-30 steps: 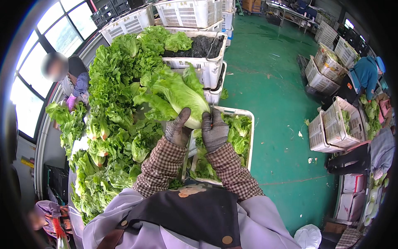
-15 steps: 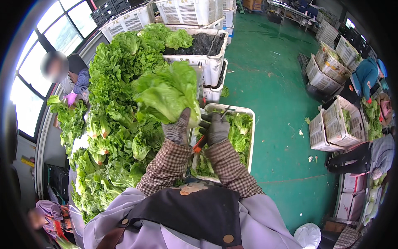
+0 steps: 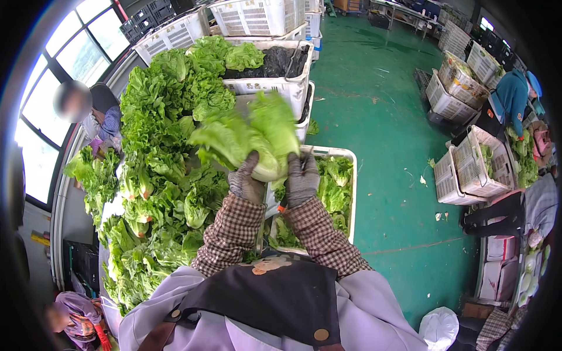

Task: The person repeatedly picks up heads of lettuce from a table, uses shears to trim the base and remove outer leaves, and places the trimmed lettuce into a white crate. The person works continuously at a processing station in a commercial kitchen.

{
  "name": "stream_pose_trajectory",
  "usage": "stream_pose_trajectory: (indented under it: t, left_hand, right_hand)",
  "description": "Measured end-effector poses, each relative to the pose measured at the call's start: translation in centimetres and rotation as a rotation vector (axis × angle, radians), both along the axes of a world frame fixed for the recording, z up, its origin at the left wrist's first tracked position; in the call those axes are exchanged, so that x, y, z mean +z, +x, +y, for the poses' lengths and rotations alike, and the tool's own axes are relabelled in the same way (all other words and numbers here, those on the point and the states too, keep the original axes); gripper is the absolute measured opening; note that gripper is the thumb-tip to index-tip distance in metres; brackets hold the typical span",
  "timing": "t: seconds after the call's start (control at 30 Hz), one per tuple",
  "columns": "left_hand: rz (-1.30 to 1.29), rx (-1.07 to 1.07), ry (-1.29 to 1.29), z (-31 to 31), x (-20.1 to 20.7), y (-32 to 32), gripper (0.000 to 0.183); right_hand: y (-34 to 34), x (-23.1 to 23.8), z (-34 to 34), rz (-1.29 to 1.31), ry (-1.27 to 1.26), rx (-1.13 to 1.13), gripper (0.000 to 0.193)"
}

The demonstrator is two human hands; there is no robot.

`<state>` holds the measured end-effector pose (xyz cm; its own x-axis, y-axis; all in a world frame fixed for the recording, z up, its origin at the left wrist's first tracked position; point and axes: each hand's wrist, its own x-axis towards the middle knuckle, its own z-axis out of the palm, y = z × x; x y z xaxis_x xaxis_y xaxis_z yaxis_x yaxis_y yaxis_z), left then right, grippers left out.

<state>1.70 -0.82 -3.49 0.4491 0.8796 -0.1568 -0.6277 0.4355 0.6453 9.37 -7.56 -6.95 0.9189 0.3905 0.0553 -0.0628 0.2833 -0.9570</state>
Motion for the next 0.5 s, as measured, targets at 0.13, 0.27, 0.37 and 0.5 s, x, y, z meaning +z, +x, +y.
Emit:
stream_pose_trajectory:
  t: [0.13, 0.27, 0.37, 0.5]
  left_hand:
    - [-0.201, -0.223, -0.302, 2.2, -0.3, -0.9, 0.058]
    - [-0.330, -0.332, -0.273, 2.2, 0.2, -1.6, 0.067]
    - [-0.351, -0.420, -0.194, 1.9, 1.1, -1.2, 0.067]
    - [-0.487, -0.578, 0.050, 2.2, 0.9, 0.2, 0.065]
  right_hand:
    - [1.9, -0.1, -0.8, 0.211, -0.022, -0.106, 0.025]
    - [6.9, -2.9, -3.2, -0.180, -0.588, 0.009, 0.049]
    - [7.4, -3.0, -3.6, -0.117, -0.443, -0.007, 0.058]
    - [1.5, 5.3, -4.0, 0.279, -0.136, 0.449, 0.056]
